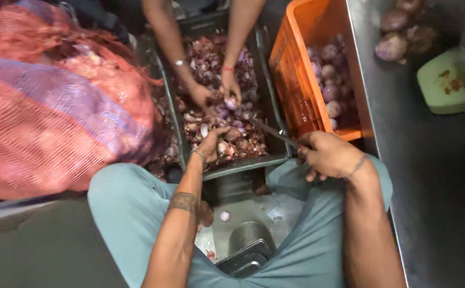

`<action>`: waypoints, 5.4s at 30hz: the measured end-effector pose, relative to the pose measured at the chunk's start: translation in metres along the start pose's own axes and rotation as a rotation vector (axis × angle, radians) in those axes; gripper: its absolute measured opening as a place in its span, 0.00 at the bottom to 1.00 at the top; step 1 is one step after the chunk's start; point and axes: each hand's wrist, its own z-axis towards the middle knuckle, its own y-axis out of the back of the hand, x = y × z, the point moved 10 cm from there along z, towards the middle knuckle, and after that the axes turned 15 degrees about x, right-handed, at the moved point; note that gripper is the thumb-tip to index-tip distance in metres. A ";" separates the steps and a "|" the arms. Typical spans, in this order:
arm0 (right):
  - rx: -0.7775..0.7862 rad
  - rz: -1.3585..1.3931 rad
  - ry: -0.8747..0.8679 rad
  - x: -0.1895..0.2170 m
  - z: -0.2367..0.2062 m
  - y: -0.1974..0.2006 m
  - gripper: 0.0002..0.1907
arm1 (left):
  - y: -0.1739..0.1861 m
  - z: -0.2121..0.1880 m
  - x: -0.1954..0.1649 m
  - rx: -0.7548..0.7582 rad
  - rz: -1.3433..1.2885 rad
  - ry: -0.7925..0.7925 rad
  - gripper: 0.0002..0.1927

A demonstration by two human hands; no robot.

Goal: The person sits on the floor and trims the root ends of onions with a knife, peels off the outer skins by hand, and drops the trimmed onions into a crate while discarding skins into a waste bin. Other workers nearby handle onions from a large mesh sack.

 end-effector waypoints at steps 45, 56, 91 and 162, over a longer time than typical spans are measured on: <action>-0.423 0.108 0.861 0.130 -0.004 -0.011 0.16 | -0.127 -0.104 -0.110 -0.002 0.396 -0.520 0.33; -0.061 0.344 0.879 0.134 -0.010 -0.028 0.18 | -0.148 -0.138 -0.113 -0.099 0.559 -0.510 0.32; -0.042 0.518 0.995 0.132 -0.004 -0.026 0.12 | -0.170 -0.179 -0.136 -0.294 0.923 -0.910 0.28; -0.266 -0.040 0.932 0.142 -0.039 -0.032 0.21 | -0.169 -0.140 -0.107 0.246 0.457 -0.670 0.34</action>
